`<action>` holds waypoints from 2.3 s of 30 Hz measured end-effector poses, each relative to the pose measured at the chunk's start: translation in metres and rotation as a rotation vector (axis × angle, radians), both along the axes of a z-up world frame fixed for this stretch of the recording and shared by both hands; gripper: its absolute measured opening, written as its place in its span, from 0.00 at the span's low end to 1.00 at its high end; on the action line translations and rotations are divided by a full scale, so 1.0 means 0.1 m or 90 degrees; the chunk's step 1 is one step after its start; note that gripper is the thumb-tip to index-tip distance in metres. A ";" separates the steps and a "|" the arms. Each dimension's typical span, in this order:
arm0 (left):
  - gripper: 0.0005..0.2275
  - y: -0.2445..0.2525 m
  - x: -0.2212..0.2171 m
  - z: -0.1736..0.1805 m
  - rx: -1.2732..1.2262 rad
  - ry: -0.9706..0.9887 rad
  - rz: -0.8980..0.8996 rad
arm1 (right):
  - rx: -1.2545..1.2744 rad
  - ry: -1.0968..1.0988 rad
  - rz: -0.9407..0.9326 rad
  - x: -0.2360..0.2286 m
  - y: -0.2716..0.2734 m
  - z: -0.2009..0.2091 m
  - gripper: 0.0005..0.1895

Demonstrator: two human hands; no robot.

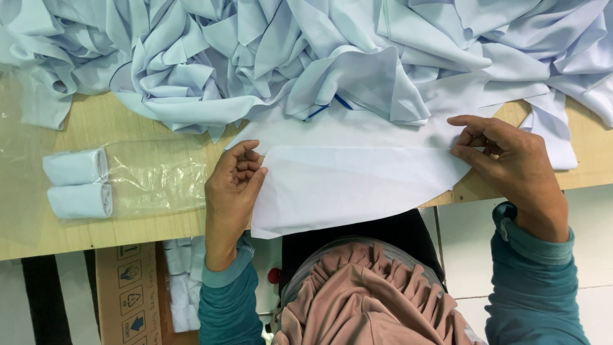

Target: The person takes a white fabric strip from a pile on a table, aligns the ends, and rolls it by hand into a tight cylinder.

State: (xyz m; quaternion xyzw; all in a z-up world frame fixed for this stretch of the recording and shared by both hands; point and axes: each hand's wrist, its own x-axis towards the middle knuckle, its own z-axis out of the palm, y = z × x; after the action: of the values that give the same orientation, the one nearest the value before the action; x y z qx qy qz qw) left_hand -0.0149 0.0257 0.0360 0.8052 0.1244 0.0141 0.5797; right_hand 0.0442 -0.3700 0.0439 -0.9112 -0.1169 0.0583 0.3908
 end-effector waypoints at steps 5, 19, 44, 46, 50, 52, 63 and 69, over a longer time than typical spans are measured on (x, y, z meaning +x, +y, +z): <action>0.17 -0.03 0.04 0.00 0.069 -0.009 -0.003 | 0.012 0.026 -0.003 -0.01 0.00 0.07 0.21; 0.17 -0.09 0.05 -0.03 0.126 -0.024 -0.006 | -0.001 -0.033 0.005 0.03 -0.07 -0.07 0.20; 0.15 -0.37 1.15 -0.14 0.481 -0.208 -0.148 | -0.411 -0.479 0.057 0.70 0.60 -0.21 0.33; 0.11 -0.37 1.17 -0.16 0.465 -0.229 -0.143 | -0.350 -0.496 0.075 0.70 0.60 -0.23 0.25; 0.04 -0.33 1.02 0.11 0.331 -0.304 -0.175 | -0.223 -0.515 0.128 0.66 0.50 -0.20 0.14; 0.06 -0.25 0.89 0.19 0.313 -0.357 -0.229 | -0.202 -0.523 0.163 0.55 0.46 -0.06 0.11; 0.09 0.04 0.10 -0.10 0.376 -0.370 -0.387 | -0.304 -0.484 0.310 -0.10 0.12 -0.10 0.11; 0.16 0.02 -0.03 -0.18 0.428 -0.357 -0.308 | -0.270 -0.455 0.266 -0.01 0.07 -0.05 0.19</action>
State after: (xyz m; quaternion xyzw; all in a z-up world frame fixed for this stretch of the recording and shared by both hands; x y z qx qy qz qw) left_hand -0.0175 0.0272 0.0181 0.9183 -0.2380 0.1347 0.2862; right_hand 0.0437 -0.3631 0.0391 -0.8909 -0.4105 -0.1595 0.1107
